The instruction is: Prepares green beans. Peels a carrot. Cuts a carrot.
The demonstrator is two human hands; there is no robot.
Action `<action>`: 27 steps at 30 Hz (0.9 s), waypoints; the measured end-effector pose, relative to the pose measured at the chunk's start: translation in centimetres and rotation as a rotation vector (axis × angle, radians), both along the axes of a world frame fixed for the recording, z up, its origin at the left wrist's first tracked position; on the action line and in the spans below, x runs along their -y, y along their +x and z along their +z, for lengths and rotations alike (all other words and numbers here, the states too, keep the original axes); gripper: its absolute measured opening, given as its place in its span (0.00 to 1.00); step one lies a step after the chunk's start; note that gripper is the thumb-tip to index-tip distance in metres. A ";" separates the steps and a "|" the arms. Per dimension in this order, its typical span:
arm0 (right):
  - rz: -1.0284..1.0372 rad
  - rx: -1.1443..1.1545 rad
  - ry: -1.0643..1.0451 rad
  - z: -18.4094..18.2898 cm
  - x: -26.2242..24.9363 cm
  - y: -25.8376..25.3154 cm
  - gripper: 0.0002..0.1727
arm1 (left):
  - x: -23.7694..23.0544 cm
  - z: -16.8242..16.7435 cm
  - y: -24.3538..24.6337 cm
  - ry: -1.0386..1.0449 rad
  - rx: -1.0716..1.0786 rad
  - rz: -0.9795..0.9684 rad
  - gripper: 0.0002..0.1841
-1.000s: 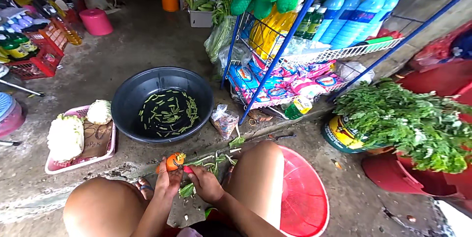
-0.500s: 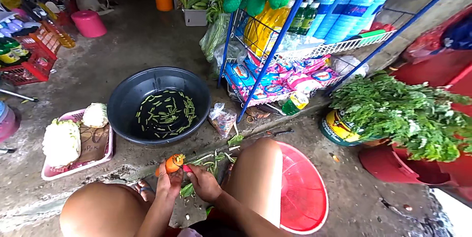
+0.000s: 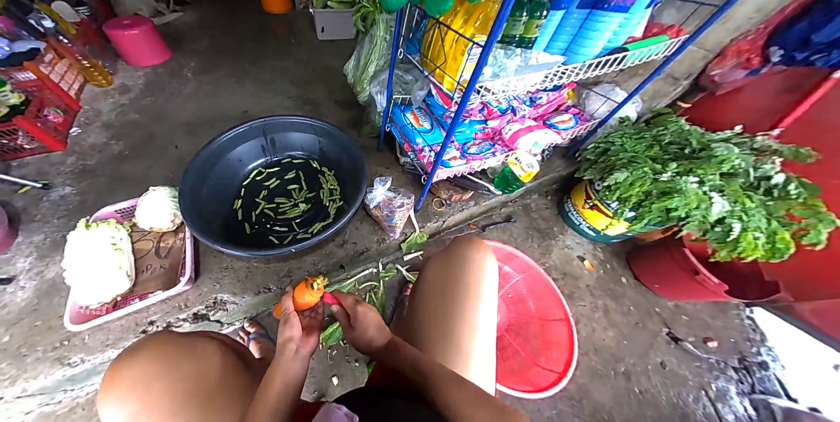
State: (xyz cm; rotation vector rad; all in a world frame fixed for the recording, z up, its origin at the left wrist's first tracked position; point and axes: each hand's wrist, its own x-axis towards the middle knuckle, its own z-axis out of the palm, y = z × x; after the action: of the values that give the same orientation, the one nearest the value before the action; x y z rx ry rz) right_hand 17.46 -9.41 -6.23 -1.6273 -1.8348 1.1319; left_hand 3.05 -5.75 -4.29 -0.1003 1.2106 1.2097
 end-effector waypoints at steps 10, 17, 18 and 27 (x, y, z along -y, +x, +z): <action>-0.051 -0.050 -0.046 -1.6 0.5 -0.3 0.26 | 0.4 -0.7 -0.1 -0.007 -0.048 -0.032 0.24; -0.165 -0.305 -0.210 -1.8 1.0 -1.4 0.26 | 0.3 -1.9 0.1 -0.024 -0.061 -0.063 0.25; -0.164 -0.288 -0.198 -2.1 1.1 -1.3 0.26 | 0.4 -2.1 0.2 -0.034 -0.056 -0.061 0.25; 0.032 -0.001 0.300 -4.6 -0.5 2.2 0.23 | -0.5 -1.2 -1.1 -0.078 -0.025 -0.262 0.24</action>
State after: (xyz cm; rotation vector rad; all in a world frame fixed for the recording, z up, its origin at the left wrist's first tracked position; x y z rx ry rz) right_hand 19.66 -8.91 -10.79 -1.4288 -1.9290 0.8212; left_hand 1.95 -5.28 -5.49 0.0159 1.2510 0.9383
